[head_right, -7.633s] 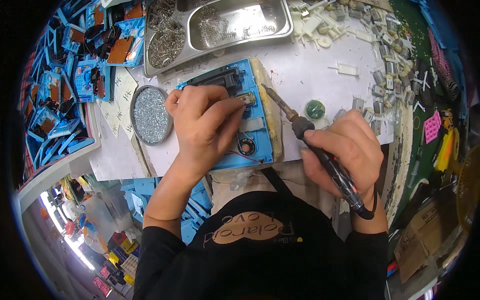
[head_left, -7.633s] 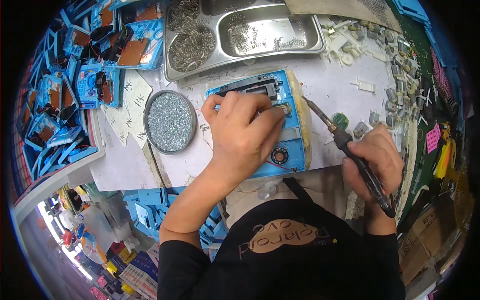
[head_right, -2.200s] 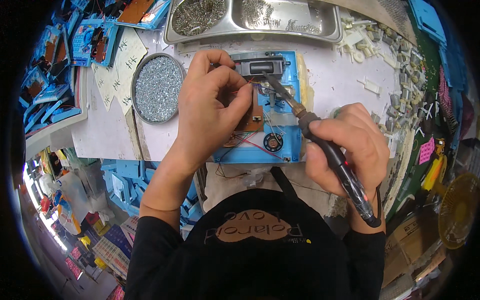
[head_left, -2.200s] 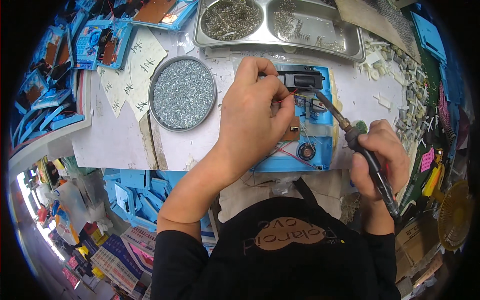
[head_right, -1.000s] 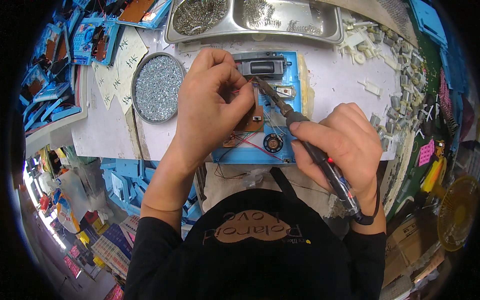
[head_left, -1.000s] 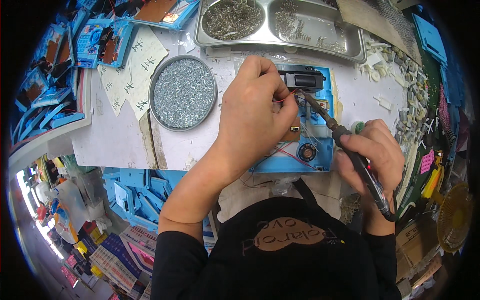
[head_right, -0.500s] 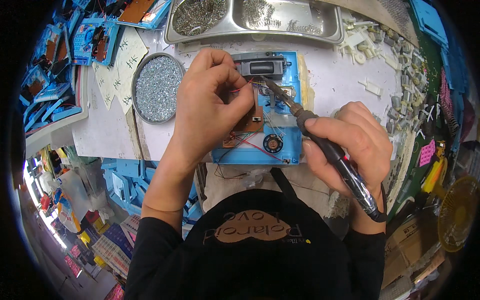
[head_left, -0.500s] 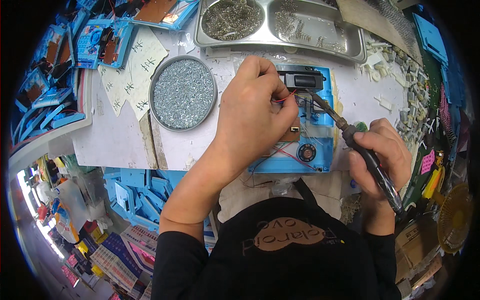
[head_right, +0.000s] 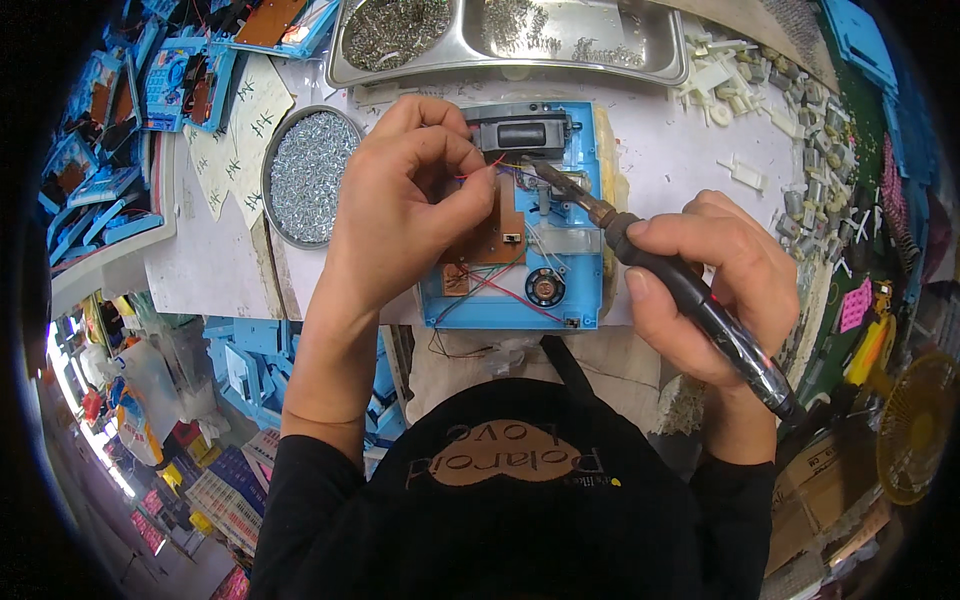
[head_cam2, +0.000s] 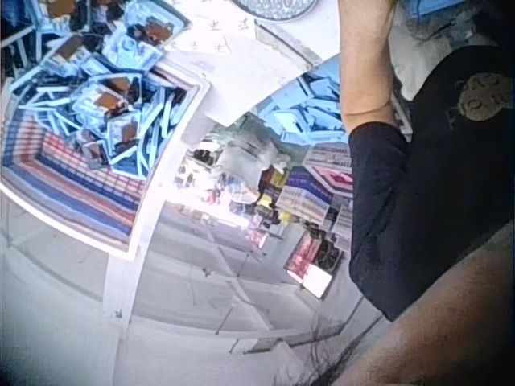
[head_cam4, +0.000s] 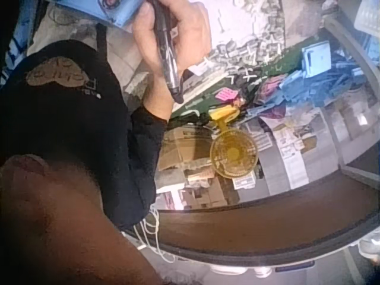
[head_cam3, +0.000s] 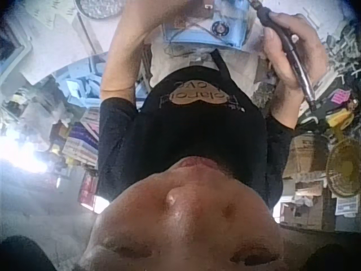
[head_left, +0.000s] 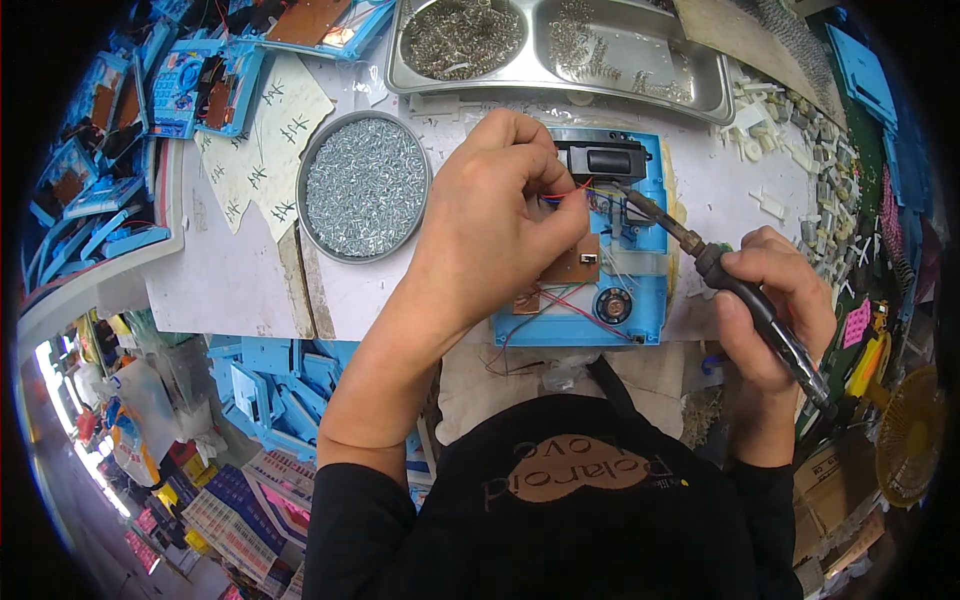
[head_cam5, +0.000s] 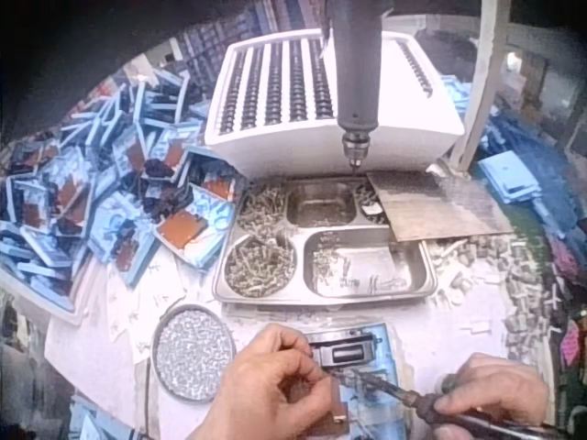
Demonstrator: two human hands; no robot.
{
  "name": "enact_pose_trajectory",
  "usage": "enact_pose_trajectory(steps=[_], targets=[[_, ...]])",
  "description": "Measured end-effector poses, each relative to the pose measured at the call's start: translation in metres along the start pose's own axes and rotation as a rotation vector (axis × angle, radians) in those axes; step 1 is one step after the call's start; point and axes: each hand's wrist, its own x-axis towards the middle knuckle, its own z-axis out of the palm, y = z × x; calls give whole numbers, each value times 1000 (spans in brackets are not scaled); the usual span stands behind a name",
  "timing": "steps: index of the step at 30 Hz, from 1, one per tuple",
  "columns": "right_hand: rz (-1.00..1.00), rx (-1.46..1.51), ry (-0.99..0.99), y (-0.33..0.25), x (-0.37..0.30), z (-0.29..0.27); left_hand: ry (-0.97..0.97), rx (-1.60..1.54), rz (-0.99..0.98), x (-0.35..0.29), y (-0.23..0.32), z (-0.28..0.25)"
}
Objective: Assembling and soldering components into a light blue plastic electronic housing.
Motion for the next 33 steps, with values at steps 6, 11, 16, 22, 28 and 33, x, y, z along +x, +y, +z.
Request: enact_pose_trajectory(steps=[6,11,16,22,28,33], targets=[[-14,-34,1,4,5,7,36,-55,-35,-1,-3,2],[-19,-66,-23,5,11,10,59,31,13,1,-3,5],[10,-72,-37,4,13,13,84,73,49,0,-5,7],[-18,-69,-32,5,14,13,102,90,42,0,-4,9],[-16,-70,-34,6,13,13,155,115,79,-1,-5,15],[1,-65,-44,5,13,12,187,153,117,-2,-4,19]])
